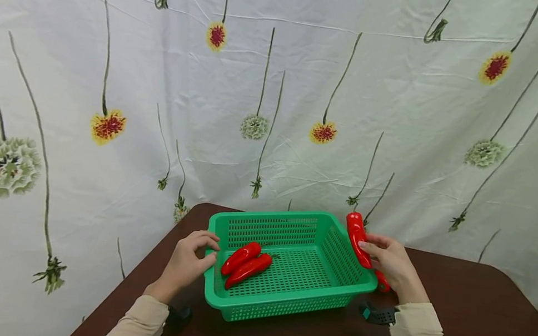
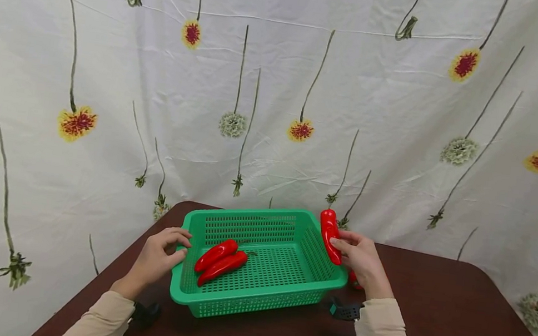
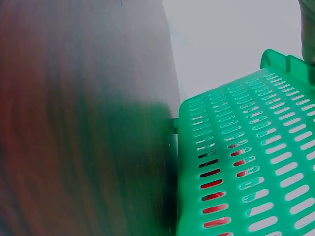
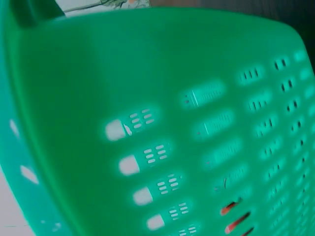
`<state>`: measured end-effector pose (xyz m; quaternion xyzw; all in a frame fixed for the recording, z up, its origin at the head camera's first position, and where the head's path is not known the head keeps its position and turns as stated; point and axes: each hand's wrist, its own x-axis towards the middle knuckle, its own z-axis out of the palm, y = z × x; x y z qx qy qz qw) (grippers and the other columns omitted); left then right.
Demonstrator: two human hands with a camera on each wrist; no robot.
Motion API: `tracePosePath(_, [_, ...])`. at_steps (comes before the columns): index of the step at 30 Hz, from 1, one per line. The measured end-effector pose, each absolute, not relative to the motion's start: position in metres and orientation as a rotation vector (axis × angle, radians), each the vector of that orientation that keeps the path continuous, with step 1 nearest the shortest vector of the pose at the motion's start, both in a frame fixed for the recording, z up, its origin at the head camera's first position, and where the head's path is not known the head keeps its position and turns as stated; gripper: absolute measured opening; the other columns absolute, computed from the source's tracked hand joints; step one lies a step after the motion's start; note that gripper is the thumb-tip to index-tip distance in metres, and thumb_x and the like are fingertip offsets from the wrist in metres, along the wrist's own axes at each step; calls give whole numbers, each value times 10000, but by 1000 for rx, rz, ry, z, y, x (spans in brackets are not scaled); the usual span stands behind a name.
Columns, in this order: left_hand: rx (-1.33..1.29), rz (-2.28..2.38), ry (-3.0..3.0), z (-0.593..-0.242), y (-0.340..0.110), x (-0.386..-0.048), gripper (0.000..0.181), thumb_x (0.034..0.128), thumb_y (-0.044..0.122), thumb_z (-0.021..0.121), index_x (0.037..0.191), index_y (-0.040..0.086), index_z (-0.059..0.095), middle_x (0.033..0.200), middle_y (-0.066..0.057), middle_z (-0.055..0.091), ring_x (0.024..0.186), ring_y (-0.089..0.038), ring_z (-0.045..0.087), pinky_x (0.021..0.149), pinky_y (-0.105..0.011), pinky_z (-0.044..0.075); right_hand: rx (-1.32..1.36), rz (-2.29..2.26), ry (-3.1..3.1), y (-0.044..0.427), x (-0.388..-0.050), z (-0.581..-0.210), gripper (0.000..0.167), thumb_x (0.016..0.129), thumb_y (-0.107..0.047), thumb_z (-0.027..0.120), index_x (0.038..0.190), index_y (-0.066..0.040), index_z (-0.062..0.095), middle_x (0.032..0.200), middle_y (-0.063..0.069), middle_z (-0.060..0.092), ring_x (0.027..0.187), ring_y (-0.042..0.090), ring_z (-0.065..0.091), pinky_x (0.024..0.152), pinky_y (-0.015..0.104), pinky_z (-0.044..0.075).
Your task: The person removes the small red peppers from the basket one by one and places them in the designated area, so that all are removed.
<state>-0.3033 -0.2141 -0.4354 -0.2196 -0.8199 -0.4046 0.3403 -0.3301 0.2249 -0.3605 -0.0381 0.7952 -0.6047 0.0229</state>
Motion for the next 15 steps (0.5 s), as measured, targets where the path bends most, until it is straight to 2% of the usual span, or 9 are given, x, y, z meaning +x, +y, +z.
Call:
tracePosePath(10, [-573, -1058, -2128, -435, -215, -303, 214, 781, -79, 658, 805, 124, 720, 1055, -117, 722, 1039, -273, 641, 831, -403, 553, -28, -1883, 2470, 237, -331, -363, 688, 994, -321, 607, 1499, 63, 342, 1285, 97, 508, 991, 160, 513, 798, 203, 552])
tracePosePath(15, [-566, -1057, -2133, -436, -215, -303, 205, 784, -76, 656, 809, 116, 722, 1059, -90, 721, 1044, -268, 640, 834, -405, 550, 13, -1892, 2476, 245, -331, -363, 691, 997, -326, 599, 1502, 67, 338, 1225, 47, 526, 980, 144, 506, 790, 196, 545])
